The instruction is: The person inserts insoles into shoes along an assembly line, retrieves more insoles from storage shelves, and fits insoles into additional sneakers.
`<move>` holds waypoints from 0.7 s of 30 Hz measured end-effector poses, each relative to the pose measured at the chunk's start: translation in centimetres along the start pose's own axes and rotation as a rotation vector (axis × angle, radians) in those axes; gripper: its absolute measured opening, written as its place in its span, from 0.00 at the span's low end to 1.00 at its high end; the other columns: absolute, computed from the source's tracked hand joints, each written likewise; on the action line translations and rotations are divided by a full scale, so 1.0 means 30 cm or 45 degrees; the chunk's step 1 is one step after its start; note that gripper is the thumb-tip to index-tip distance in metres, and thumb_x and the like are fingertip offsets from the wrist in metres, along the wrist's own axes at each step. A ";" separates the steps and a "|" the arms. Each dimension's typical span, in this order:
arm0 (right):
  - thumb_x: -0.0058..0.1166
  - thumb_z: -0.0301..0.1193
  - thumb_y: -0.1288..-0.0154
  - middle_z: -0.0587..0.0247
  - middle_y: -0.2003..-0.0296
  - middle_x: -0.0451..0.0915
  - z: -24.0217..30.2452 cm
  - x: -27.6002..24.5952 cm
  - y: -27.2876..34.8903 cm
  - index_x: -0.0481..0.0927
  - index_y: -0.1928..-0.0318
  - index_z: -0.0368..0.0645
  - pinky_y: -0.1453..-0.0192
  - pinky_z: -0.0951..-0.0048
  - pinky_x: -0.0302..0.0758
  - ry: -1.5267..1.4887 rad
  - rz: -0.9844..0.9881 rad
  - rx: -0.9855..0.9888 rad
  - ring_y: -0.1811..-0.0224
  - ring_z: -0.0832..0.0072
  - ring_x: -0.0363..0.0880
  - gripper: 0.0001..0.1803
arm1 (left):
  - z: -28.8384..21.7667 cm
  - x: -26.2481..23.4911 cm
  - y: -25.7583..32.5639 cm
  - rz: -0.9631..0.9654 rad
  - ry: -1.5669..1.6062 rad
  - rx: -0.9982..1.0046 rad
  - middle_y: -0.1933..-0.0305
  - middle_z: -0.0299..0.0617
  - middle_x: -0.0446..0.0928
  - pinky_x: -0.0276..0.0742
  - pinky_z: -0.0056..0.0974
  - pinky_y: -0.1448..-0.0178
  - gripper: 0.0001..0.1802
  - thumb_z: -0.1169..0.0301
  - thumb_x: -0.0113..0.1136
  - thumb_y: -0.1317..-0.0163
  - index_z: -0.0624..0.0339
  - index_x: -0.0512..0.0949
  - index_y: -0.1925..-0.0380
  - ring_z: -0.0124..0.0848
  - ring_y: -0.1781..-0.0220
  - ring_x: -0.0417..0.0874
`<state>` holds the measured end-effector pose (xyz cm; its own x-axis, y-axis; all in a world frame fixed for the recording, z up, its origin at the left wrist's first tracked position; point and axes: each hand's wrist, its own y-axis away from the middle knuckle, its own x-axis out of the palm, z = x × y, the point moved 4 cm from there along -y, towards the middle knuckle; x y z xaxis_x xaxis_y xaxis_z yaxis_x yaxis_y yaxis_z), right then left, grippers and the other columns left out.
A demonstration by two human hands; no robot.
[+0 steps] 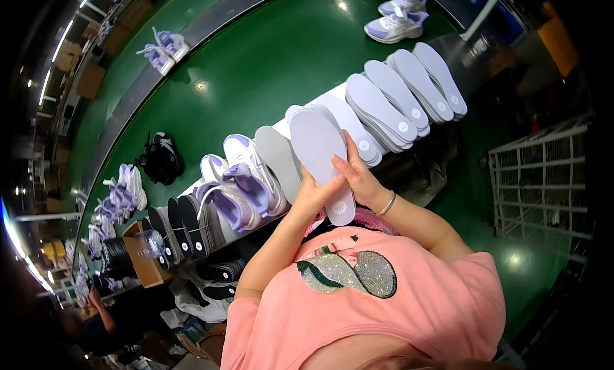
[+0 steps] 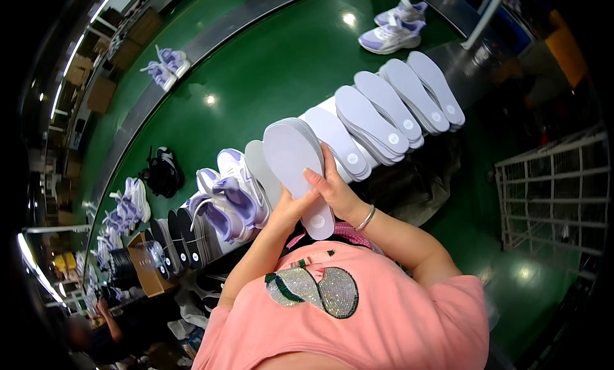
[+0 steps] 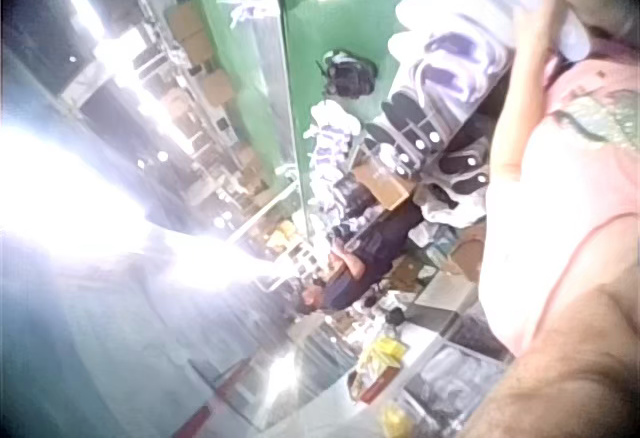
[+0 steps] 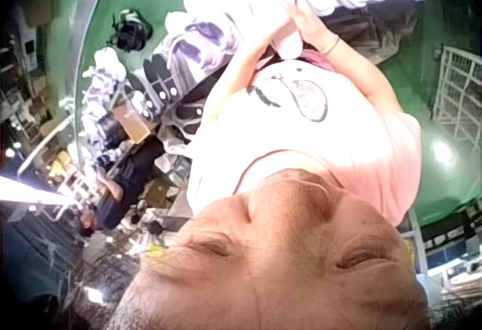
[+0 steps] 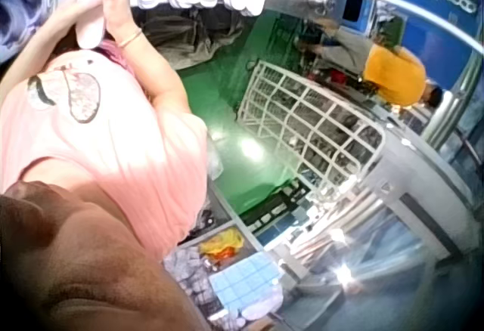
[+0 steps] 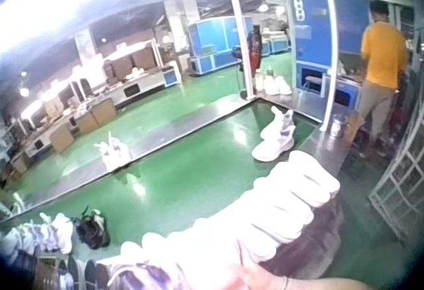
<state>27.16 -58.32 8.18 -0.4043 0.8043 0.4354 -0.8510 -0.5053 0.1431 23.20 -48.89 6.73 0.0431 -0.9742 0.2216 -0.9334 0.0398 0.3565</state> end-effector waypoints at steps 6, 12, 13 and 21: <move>0.40 0.39 0.38 0.61 0.47 0.59 -0.094 0.018 -0.055 0.49 0.41 0.38 0.42 0.73 0.57 -0.254 0.099 0.205 0.45 0.74 0.59 0.30 | 0.004 -0.064 -0.029 -0.449 -0.222 0.286 0.51 0.58 0.60 0.65 0.39 0.48 0.44 0.65 0.61 0.56 0.77 0.45 0.47 0.42 0.50 0.66; 0.41 0.41 0.39 0.60 0.49 0.64 -0.143 0.019 -0.079 0.56 0.44 0.40 0.42 0.70 0.60 -0.520 0.036 0.323 0.46 0.72 0.62 0.27 | 0.031 -0.130 -0.046 -0.341 -0.225 0.150 0.43 0.56 0.52 0.51 0.38 0.39 0.43 0.60 0.54 0.49 0.73 0.41 0.44 0.41 0.39 0.53; 0.42 0.42 0.39 0.61 0.49 0.64 -0.151 0.020 -0.081 0.57 0.44 0.40 0.43 0.70 0.60 -0.522 0.019 0.314 0.47 0.72 0.63 0.27 | 0.015 -0.135 -0.047 -0.333 -0.104 0.100 0.42 0.55 0.51 0.49 0.38 0.38 0.42 0.59 0.52 0.47 0.71 0.42 0.43 0.40 0.38 0.51; 0.44 0.43 0.41 0.63 0.49 0.64 -0.181 0.020 -0.084 0.56 0.44 0.42 0.43 0.70 0.61 -0.459 -0.058 0.248 0.46 0.73 0.63 0.29 | -0.010 -0.186 -0.098 -0.305 0.065 0.158 0.43 0.57 0.50 0.53 0.39 0.40 0.41 0.56 0.52 0.47 0.71 0.46 0.43 0.43 0.41 0.55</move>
<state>27.25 -54.86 3.26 -0.1950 0.6838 0.7032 -0.7718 -0.5494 0.3202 25.81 -43.50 4.71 0.2832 -0.9399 0.1909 -0.9308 -0.2214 0.2907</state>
